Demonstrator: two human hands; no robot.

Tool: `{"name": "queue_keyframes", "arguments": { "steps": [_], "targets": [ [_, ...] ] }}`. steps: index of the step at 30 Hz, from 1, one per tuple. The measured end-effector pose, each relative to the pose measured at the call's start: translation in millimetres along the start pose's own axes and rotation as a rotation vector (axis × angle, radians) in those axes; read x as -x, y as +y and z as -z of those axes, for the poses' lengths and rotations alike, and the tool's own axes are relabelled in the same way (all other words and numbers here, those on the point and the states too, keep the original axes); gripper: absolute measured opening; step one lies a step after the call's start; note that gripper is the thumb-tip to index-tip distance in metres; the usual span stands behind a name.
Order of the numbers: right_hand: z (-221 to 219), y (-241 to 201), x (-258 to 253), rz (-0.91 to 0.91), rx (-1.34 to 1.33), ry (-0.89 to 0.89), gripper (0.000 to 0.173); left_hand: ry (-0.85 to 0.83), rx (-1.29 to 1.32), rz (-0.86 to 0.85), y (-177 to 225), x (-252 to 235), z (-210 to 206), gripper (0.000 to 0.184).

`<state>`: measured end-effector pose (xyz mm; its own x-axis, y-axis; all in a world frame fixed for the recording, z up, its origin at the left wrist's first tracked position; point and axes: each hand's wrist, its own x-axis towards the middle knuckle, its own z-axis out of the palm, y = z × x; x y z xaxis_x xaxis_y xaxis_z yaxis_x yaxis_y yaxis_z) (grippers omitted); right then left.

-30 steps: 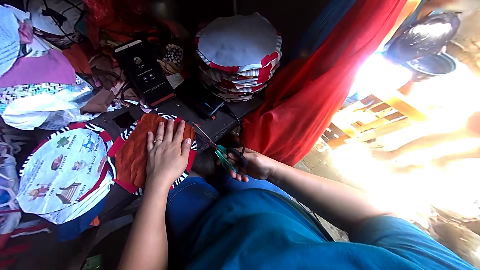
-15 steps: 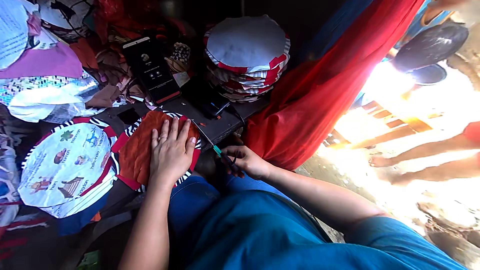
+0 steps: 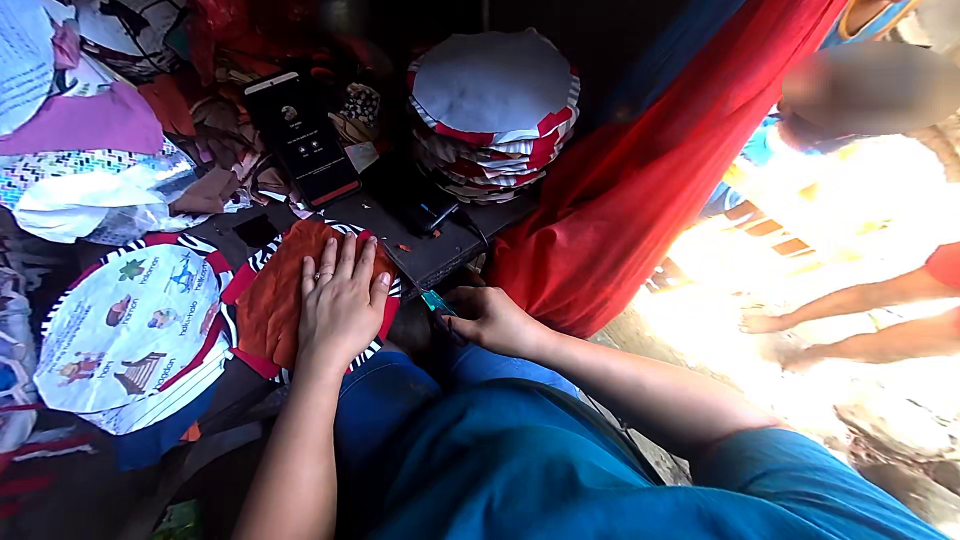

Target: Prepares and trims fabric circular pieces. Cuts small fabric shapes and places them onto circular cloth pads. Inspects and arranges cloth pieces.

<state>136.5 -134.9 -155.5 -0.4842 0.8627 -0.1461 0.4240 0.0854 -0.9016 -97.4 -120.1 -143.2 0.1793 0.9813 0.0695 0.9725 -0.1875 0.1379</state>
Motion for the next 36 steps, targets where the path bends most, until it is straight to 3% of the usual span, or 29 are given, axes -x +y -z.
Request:
{"name": "queue_keyframes", "arguments": {
  "steps": [14,36],
  "targets": [
    [12.2,-30.7,11.0,-0.107,0.454,-0.03,0.042,-0.011,-0.003,0.002,0.5,0.0,1.5,0.057],
    [20.8,-28.6,3.7,-0.02,0.509,-0.015,0.032,-0.006,-0.015,0.003,2.0,0.1,1.7,0.057]
  ]
}}
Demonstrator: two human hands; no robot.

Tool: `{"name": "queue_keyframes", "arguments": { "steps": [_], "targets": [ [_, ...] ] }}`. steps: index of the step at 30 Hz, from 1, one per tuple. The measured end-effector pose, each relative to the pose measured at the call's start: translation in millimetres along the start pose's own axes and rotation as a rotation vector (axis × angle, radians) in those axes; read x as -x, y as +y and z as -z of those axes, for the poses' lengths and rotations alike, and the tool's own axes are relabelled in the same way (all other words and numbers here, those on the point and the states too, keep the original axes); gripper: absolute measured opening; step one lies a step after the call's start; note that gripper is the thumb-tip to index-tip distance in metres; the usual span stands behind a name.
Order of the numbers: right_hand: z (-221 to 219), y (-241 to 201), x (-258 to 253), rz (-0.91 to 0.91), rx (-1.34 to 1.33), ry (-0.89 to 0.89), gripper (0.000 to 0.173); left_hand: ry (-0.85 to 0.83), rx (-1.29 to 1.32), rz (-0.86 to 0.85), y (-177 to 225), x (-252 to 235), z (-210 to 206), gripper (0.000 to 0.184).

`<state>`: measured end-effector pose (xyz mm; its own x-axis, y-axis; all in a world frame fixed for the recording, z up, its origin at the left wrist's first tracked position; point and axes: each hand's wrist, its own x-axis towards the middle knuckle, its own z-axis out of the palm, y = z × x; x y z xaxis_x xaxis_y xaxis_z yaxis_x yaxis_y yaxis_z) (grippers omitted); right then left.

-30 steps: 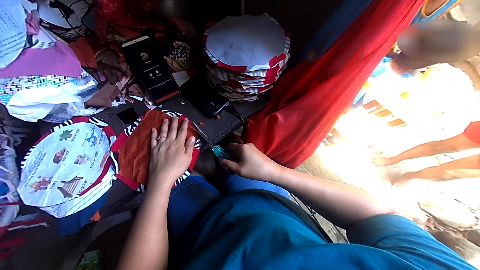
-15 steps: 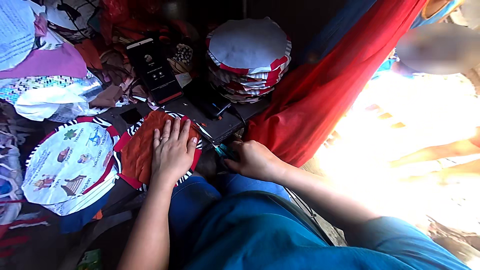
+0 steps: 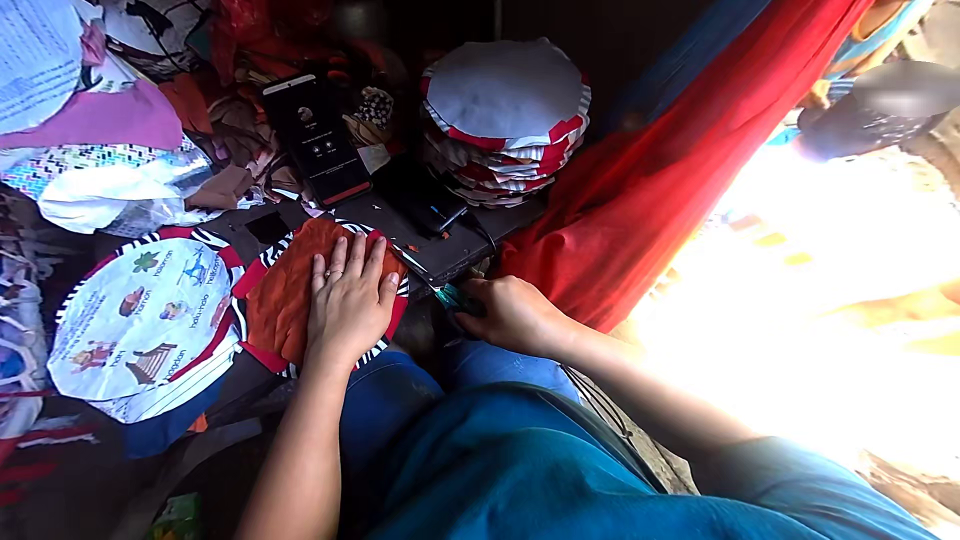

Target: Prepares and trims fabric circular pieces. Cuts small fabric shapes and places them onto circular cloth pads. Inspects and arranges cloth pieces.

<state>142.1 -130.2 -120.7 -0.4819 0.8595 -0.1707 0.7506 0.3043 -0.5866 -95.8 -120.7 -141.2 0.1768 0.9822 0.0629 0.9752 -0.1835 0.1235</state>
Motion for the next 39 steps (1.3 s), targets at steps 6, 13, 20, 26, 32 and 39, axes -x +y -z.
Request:
{"name": "queue_keyframes", "arguments": {
  "steps": [6,13,20,26,32,39],
  "targets": [
    [-3.1,5.7,1.6,0.014,-0.029,-0.006,0.029,0.004,-0.003,-0.005,-1.2,0.2,-1.3,0.057],
    [-0.1,12.6,2.2,-0.009,-0.129,-0.182,0.042,0.007,0.0,-0.007,-0.5,0.0,-0.7,0.056],
    [5.1,1.5,1.0,-0.036,0.008,-0.123,0.042,0.011,-0.003,-0.008,-0.4,-0.2,-0.9,0.057],
    [5.2,2.7,-3.3,0.007,0.016,-0.082,0.038,0.002,-0.012,0.0,-0.1,0.1,-0.9,0.058],
    [9.8,-0.8,1.0,0.01,0.032,-0.087,0.038,0.001,-0.017,-0.001,-0.4,-0.3,-1.5,0.058],
    [20.3,-8.7,11.2,-0.008,0.129,-0.106,0.041,0.012,0.0,-0.009,0.0,0.3,-0.2,0.057]
  ]
}}
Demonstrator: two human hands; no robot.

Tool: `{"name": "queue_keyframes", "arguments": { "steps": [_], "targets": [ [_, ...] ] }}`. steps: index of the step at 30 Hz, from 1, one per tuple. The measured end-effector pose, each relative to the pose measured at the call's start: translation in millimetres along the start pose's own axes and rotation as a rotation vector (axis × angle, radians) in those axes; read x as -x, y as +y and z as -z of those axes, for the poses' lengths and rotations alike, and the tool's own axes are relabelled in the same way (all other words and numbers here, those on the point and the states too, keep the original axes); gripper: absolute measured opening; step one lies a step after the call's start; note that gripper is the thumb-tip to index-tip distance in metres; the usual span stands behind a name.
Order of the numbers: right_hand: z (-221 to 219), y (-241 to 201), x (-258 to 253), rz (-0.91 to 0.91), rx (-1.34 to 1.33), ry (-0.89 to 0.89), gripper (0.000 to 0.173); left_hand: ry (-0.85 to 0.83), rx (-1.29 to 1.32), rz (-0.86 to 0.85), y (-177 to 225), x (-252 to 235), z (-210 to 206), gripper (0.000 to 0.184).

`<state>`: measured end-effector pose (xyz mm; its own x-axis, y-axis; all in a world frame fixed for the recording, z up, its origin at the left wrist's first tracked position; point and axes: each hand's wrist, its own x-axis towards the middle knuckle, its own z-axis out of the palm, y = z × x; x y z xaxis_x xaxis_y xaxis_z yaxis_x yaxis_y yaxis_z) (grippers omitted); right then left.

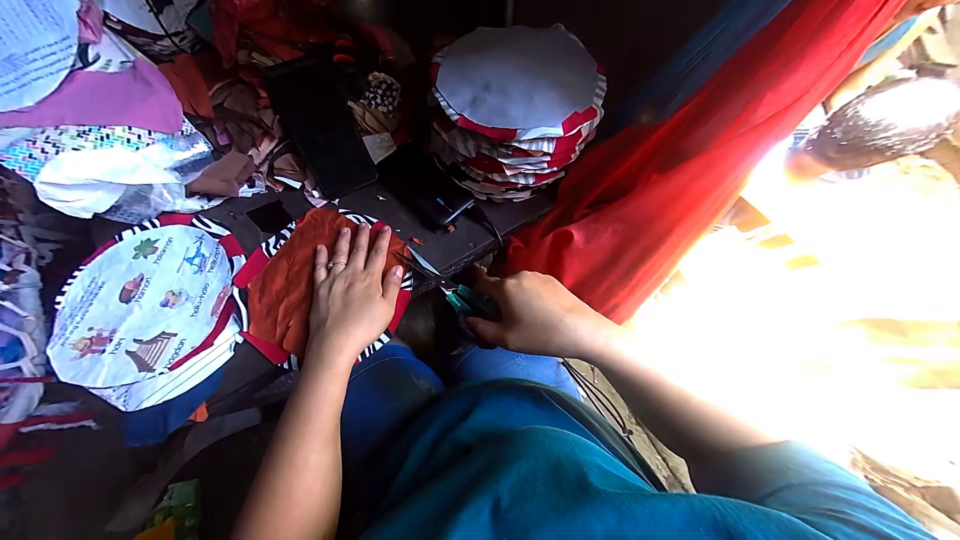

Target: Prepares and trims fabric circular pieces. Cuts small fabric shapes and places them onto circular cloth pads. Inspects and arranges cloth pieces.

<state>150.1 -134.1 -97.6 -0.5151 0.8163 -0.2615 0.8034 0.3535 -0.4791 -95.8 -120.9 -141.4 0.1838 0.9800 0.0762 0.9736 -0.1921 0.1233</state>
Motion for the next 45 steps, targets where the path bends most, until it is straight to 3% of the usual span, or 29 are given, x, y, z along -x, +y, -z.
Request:
{"name": "queue_keyframes", "arguments": {
  "steps": [16,35,45],
  "targets": [
    [-18.4,27.2,-15.7,0.125,-0.261,0.078,0.035,-0.001,-0.014,0.008,-0.7,-0.2,-1.4,0.06],
    [-18.8,16.3,0.0,0.062,-0.144,0.053,0.041,-0.008,-0.011,0.003,-0.8,0.0,-1.0,0.06],
    [-26.2,22.5,-16.2,0.089,-0.293,0.088,0.037,-0.021,-0.015,0.015,0.1,-0.8,-0.5,0.059]
  ]
}}
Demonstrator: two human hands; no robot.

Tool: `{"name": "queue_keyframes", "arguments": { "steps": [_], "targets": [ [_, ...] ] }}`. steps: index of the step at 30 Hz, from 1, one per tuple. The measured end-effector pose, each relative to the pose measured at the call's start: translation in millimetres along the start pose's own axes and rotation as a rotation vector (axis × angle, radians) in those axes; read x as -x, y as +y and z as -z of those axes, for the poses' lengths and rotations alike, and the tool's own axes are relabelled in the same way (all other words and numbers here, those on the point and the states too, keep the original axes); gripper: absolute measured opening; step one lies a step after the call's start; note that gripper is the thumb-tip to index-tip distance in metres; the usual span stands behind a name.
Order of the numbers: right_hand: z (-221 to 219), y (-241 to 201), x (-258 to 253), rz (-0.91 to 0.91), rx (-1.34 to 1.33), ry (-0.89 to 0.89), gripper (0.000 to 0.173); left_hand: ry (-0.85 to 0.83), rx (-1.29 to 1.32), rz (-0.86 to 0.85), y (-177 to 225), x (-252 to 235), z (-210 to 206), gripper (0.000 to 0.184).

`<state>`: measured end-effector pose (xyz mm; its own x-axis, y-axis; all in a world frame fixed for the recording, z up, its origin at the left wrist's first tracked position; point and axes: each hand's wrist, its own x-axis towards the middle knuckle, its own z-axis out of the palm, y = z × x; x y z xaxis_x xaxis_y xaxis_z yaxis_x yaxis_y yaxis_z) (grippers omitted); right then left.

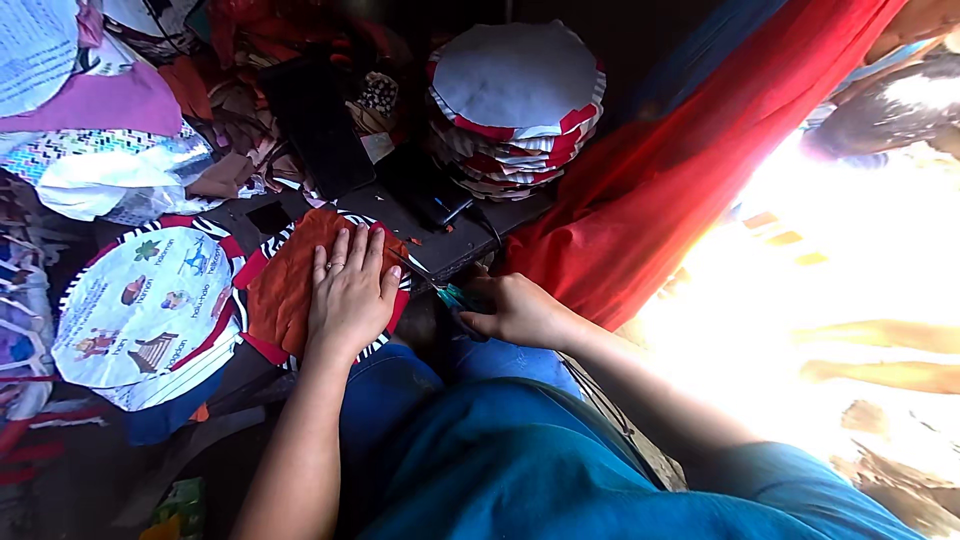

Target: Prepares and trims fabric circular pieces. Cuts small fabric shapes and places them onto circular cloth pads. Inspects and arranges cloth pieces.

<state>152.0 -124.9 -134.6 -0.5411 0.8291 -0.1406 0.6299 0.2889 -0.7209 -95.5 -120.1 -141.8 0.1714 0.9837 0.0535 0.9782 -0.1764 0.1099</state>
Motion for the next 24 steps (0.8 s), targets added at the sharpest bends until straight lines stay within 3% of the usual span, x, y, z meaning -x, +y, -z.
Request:
{"name": "queue_keyframes", "arguments": {
  "steps": [24],
  "targets": [
    [-1.6,9.1,-13.1,0.058,-0.086,0.017,0.028,0.007,0.0,-0.003,-0.2,0.1,0.0,0.059]
  ]
}}
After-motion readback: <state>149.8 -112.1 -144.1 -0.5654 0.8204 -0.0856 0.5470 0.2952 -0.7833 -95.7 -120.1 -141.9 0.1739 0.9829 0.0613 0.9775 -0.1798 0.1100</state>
